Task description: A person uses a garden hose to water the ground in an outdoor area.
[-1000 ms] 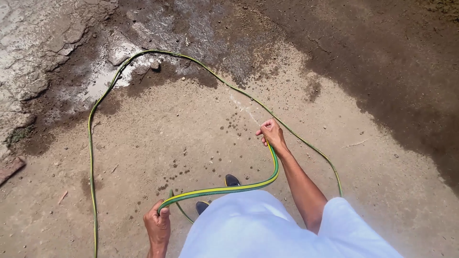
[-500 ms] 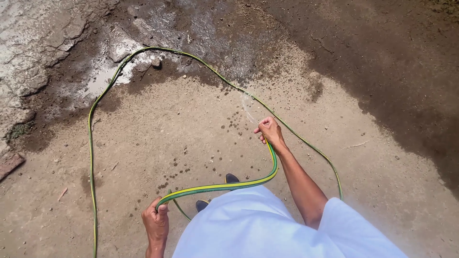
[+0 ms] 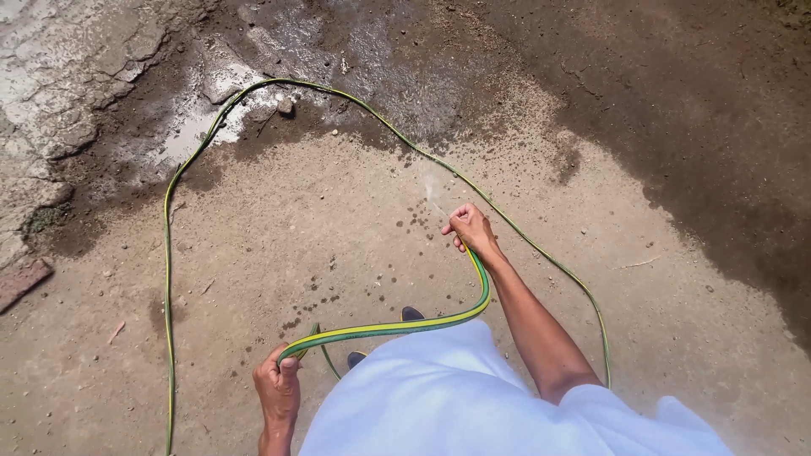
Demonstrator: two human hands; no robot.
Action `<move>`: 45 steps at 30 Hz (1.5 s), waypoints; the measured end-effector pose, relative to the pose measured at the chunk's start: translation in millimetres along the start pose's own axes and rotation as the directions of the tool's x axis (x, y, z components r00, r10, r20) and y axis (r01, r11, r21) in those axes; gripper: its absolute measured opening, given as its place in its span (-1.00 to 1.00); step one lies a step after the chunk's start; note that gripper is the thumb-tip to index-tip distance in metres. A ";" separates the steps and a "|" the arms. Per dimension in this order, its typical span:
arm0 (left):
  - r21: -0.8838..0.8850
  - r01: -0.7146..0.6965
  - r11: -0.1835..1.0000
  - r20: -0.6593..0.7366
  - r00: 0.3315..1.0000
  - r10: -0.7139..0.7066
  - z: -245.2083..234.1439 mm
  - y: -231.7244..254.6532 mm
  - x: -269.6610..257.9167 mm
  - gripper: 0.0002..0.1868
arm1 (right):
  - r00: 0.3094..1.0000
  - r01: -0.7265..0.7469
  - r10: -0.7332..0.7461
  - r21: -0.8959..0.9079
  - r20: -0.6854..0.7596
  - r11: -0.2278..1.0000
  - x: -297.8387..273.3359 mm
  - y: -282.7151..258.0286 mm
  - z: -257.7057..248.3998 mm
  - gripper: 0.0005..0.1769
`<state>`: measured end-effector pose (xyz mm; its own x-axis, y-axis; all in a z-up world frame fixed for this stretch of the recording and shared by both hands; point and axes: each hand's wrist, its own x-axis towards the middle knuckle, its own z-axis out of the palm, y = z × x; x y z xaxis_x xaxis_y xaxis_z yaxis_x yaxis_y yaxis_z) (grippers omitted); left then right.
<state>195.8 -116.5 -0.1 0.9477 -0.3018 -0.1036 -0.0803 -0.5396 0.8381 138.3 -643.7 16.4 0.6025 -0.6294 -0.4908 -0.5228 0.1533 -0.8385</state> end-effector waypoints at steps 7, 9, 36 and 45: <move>0.013 -0.012 1.000 -0.025 1.000 0.013 -7.7 -2.2 1.6 0.12 | 0.996 0.081 -0.085 -0.071 -0.043 0.994 -22.3 -43.4 -2.2 -0.87; -0.006 -0.007 1.000 -0.023 1.000 0.007 -11.9 1.5 1.7 0.06 | 0.977 0.179 -0.195 -0.165 -0.086 0.970 -22.1 -51.6 -4.9 -0.81; -0.046 -0.081 0.996 -0.038 0.996 0.079 -23.3 -3.5 5.9 0.11 | 0.761 0.610 -0.622 -0.124 -0.185 0.783 -54.4 -158.7 -14.3 -0.93; -0.053 -0.095 0.994 -0.029 0.995 0.094 -17.1 -13.3 -0.3 0.08 | 0.725 0.645 -0.661 -0.143 -0.196 0.750 -70.7 -165.5 -16.7 -0.92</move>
<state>201.9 -95.8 -2.0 0.9445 -0.3283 -0.0091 -0.1537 -0.4663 0.8712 172.1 -637.3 193.9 0.6638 -0.7067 0.2448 -0.0895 -0.4000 -0.9121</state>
